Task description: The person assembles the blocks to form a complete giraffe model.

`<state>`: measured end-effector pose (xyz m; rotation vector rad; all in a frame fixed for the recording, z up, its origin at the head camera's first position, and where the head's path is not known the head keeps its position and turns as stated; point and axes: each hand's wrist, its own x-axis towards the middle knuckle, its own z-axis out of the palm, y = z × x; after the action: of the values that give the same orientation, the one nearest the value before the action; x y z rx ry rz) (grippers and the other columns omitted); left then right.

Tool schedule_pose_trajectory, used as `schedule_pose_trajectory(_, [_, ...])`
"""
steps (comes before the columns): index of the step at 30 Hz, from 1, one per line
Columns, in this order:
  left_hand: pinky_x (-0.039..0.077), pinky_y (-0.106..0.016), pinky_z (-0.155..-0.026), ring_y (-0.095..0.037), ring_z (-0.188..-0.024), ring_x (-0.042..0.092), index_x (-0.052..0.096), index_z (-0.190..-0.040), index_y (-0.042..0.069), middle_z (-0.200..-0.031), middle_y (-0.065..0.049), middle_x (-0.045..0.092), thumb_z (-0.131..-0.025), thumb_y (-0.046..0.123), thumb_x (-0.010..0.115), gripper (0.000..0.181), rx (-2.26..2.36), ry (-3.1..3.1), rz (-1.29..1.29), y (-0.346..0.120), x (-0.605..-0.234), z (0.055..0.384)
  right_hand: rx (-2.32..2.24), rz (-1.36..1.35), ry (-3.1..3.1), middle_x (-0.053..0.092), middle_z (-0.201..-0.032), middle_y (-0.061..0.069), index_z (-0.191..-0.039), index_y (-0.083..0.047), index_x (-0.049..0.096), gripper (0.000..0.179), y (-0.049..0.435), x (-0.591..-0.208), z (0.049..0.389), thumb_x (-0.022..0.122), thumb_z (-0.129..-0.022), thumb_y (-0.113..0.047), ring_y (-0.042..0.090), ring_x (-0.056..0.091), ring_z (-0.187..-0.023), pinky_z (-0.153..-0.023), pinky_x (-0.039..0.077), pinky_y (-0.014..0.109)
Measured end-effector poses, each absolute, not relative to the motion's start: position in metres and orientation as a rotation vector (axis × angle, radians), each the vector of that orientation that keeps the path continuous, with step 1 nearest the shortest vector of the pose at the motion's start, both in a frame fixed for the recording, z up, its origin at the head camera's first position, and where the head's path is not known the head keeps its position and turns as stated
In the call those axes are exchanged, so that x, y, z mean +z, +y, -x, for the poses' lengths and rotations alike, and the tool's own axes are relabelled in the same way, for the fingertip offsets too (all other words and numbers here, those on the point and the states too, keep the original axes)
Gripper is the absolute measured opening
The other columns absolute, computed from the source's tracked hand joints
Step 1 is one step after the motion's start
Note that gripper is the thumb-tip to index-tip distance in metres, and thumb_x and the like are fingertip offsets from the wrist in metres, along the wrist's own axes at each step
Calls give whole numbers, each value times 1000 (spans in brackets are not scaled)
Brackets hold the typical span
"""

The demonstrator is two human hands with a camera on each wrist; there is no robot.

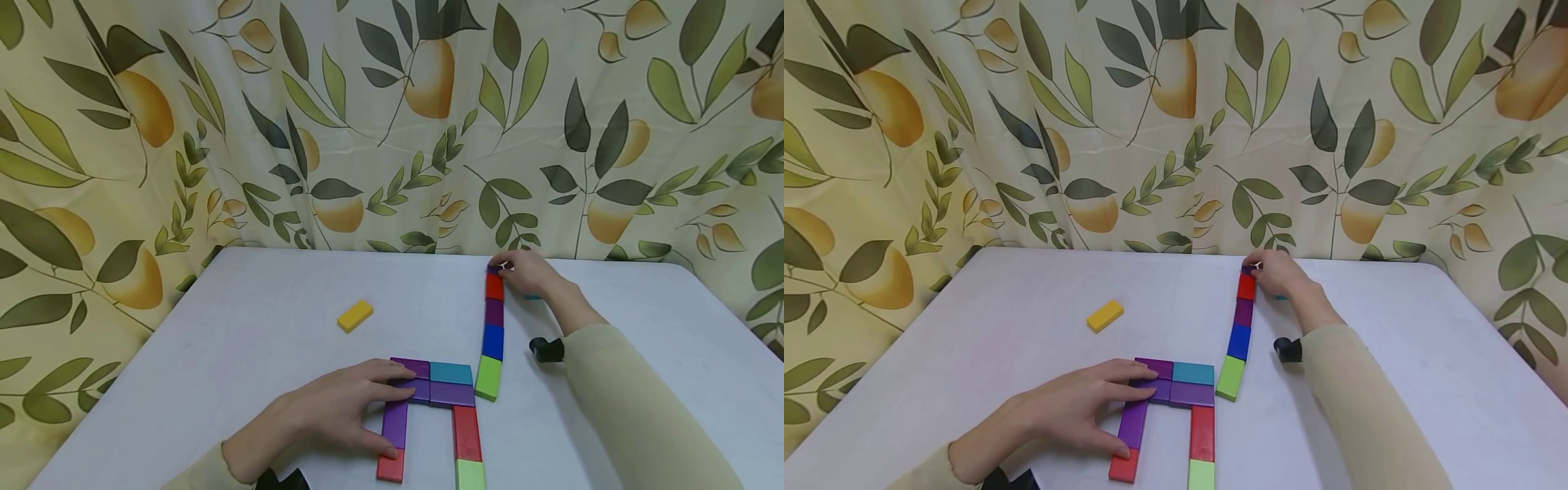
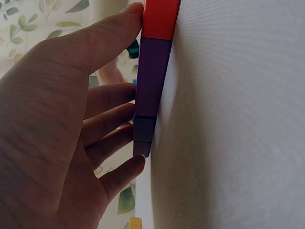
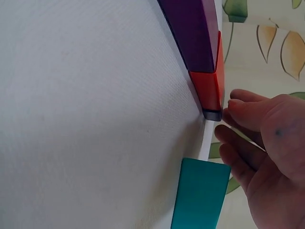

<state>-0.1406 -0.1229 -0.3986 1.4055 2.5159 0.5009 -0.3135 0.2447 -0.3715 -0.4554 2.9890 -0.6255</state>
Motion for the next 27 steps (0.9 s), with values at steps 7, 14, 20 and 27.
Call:
schedule_pose_trajectory(7, [36, -35, -113, -14, -145, 32, 56, -147, 20, -157, 10, 38, -87, 63, 69, 75, 504, 2515, -1389, -122, -398, 140, -610, 405, 2969, 58, -128, 31, -132, 5, 63, 34, 244, -372, 313, 53, -100, -1, 45, 53, -114, -98, 47, 56])
schedule_pose_trajectory(14, [35, -36, -114, -15, -146, 31, 55, -147, 20, -157, 9, 38, -87, 63, 69, 75, 503, 2519, -1388, -122, -398, 139, -598, 430, 2951, 56, -134, 31, -134, 6, 61, 36, 244, -373, 312, 51, -100, 0, 47, 51, -121, -101, 45, 58])
schedule_pose_trajectory(20, [36, -35, -113, -15, -145, 32, 56, -147, 20, -156, 9, 39, -87, 63, 69, 75, 495, 2522, -1397, -121, -397, 139, -588, 474, 2960, 55, -135, 31, -134, 5, 61, 36, 246, -373, 311, 51, -100, 0, 48, 50, -123, -101, 45, 59])
schedule_pose_trajectory(27, [36, -35, -113, -15, -145, 32, 56, -147, 20, -157, 9, 39, -87, 62, 70, 74, 498, 2518, -1386, -121, -397, 140, -596, 515, 2943, 57, -135, 29, -134, 0, 64, 37, 245, -373, 310, 52, -100, 1, 48, 50, -123, -100, 45, 59])
